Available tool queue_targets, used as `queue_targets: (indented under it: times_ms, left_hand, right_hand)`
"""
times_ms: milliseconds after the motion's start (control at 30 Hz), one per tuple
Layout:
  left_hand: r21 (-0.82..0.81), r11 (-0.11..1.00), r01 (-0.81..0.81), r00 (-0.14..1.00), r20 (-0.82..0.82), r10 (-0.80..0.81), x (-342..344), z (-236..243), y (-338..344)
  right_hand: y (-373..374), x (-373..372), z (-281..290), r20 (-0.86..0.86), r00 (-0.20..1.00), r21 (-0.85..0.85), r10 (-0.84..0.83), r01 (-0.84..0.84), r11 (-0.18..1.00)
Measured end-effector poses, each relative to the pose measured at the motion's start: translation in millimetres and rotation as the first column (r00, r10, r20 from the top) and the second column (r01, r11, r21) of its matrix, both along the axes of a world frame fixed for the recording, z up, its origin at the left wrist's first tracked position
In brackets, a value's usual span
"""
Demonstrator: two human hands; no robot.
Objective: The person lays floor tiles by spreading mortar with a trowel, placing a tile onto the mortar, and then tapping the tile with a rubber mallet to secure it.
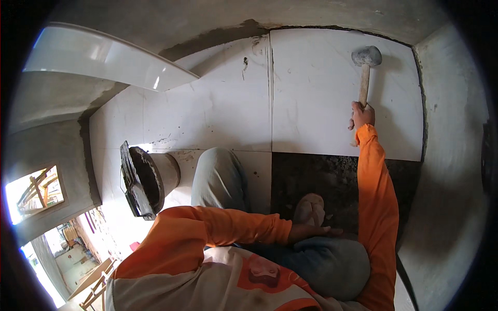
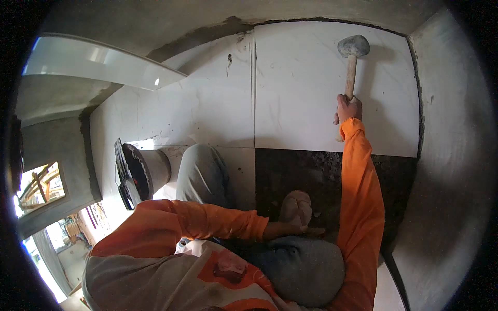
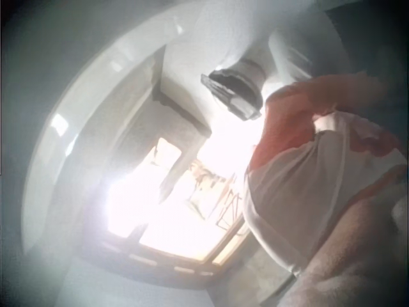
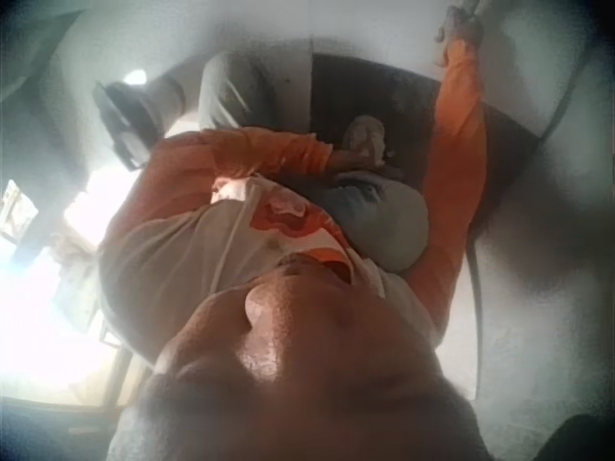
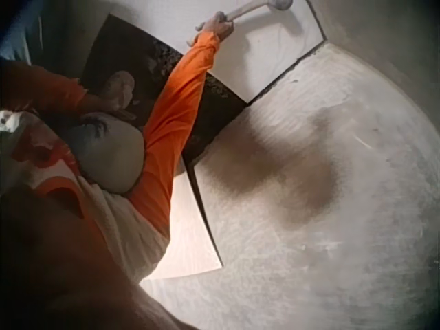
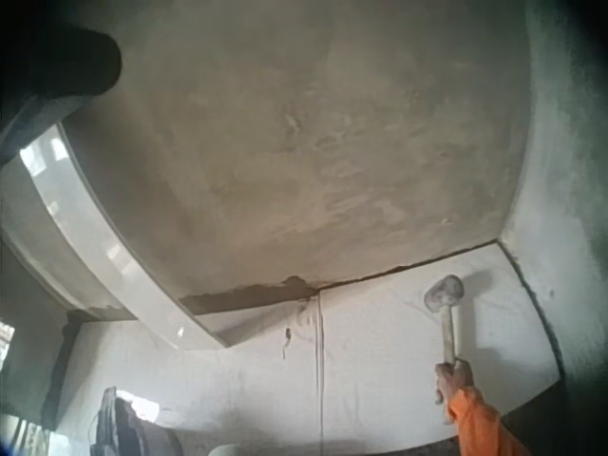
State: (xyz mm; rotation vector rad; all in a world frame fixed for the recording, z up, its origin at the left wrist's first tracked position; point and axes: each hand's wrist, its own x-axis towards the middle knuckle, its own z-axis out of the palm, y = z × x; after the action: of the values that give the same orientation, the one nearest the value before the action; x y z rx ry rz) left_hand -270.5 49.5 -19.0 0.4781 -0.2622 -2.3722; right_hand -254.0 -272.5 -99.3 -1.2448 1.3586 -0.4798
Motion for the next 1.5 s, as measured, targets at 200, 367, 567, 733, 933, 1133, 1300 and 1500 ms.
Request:
queue_targets:
  times_ms: [200,367,567,733,933,1133,1300,1500]
  left_hand:
    - [-0.189,0.912,-0.364,0.696,0.596,0.401,111.9,-16.4,-65.9]
    - [-0.628,0.767,0.129,-0.706,0.485,0.516,285.9,-88.3,-111.5]
    - [-0.208,0.936,0.285,-0.811,0.468,0.351,422.4,-101.0,-131.9]
    - [-0.046,0.860,0.508,-0.768,0.427,0.477,433.1,-96.8,-137.7]
    - [0.061,0.696,0.716,-0.628,0.493,0.603,398.2,-76.3,-115.5]
    - [-0.086,0.655,0.751,-0.257,0.876,0.409,338.9,-38.4,-30.3]
    - [-0.512,0.609,0.606,0.468,0.848,0.247,169.3,58.1,-63.7]
    - [0.166,0.731,0.662,-0.292,0.955,0.047,-28.2,-41.1,-65.0]
  right_hand:
    - [-3.5,-10.1,-1.9,0.038,0.998,-0.013,0.056,-0.055,0.998]
    - [2.4,2.7,4.5,0.014,0.999,-0.023,0.032,-0.032,0.999]
    - [4.4,7.4,14.9,-0.017,1.000,-0.012,0.021,-0.021,1.000]
    - [1.4,0.8,13.2,-0.018,0.999,0.025,0.028,-0.027,0.999]
    - [-0.7,-3.9,9.6,-0.003,1.000,0.001,0.004,-0.004,1.000]
    - [3.0,6.3,9.2,0.030,0.999,-0.006,0.042,-0.042,0.999]
    - [-3.8,-12.1,1.4,0.027,1.000,-0.026,0.015,-0.014,1.000]
    - [-5.3,2.7,-15.9,0.094,0.991,0.029,0.091,-0.094,0.995]
